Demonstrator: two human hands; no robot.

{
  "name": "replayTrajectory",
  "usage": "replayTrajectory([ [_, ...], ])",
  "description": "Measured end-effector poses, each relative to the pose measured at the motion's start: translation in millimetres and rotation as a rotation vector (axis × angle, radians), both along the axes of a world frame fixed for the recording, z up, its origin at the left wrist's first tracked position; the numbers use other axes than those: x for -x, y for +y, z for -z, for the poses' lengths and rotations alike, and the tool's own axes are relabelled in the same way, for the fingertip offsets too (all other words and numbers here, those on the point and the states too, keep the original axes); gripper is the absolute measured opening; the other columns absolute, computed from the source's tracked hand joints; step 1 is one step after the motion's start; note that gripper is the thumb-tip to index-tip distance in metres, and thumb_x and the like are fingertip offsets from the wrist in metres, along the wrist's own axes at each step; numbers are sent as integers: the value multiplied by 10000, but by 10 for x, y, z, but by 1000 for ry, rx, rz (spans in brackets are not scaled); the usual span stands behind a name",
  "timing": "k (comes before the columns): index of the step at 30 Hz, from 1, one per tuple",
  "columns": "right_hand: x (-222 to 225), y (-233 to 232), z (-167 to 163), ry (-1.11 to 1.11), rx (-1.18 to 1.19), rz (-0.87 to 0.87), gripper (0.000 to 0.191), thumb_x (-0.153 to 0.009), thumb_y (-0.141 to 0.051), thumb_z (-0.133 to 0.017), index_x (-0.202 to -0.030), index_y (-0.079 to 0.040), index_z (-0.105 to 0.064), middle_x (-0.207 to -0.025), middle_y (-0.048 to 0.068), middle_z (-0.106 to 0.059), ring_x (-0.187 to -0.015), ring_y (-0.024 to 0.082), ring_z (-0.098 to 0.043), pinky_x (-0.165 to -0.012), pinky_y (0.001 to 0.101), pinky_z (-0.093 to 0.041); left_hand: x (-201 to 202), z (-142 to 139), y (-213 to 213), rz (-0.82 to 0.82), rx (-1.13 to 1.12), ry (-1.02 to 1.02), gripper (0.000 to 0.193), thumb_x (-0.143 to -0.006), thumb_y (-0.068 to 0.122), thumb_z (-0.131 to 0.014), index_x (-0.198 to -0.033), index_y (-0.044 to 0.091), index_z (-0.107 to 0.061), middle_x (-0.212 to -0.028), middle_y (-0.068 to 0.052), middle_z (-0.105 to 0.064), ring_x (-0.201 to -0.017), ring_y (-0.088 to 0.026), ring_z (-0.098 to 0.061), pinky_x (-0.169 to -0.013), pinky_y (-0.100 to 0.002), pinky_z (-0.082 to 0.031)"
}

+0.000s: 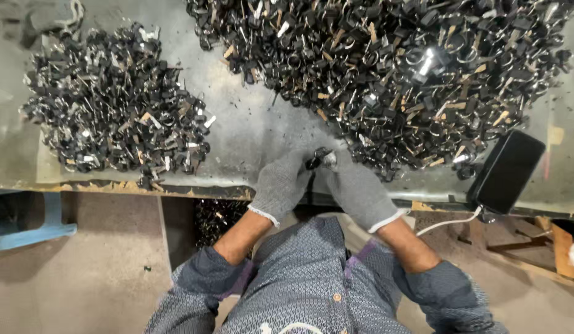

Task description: The person uses pliers to trim small metal parts from a large pile on a metal table. The person repeatedly picks up individual parts, trims them with the pliers, and places them back on the table. The process is continuous and repetitive throughout the clip.

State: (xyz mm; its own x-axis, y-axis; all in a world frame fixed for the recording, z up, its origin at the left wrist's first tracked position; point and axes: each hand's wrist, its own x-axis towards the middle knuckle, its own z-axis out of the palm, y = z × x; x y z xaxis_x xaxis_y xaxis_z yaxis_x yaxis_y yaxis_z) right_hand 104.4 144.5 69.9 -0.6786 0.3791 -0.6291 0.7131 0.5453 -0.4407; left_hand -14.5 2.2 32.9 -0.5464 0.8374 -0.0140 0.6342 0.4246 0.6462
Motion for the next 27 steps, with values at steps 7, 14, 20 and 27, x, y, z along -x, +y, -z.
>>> replayTrajectory([
  [7, -236, -258, 62, 122, -410, -237, 233, -979, -151, -620, -1111, 40, -607, -859, 163, -718, -691, 266, -714, -518, 368, -617, -23, 70, 5, 4, -7, 81, 89, -886, 217, -736, -940, 152, -711, -901, -50, -711, -764, -206, -693, -690, -374, -560],
  [14, -263, -266, 234, 244, -628, -333, 349, -959, -199, -640, -1213, 37, -601, -739, 128, -719, -601, 225, -739, -453, 366, -615, -69, 89, 46, -14, 33, 83, 141, -944, 152, -677, -1068, 85, -690, -895, -109, -705, -792, -261, -676, -713, -437, -536],
  [20, -105, -404, 197, 59, -570, -293, 167, -990, -172, -611, -1063, -21, -607, -791, 138, -720, -636, 243, -750, -497, 389, -623, -104, 132, -37, 97, -158, 207, 334, -826, 30, -628, -1151, 74, -686, -1086, -141, -729, -1003, -320, -699, -883, -452, -546],
  [27, 100, -44, -194, 1, 143, -168, 274, -1034, -278, -535, -1078, -9, -563, -771, 168, -706, -696, 371, -768, -654, 489, -579, -85, 108, -81, 65, -88, 51, 348, -866, 32, -652, -1209, 80, -682, -1057, -112, -734, -992, -289, -702, -909, -432, -551],
])
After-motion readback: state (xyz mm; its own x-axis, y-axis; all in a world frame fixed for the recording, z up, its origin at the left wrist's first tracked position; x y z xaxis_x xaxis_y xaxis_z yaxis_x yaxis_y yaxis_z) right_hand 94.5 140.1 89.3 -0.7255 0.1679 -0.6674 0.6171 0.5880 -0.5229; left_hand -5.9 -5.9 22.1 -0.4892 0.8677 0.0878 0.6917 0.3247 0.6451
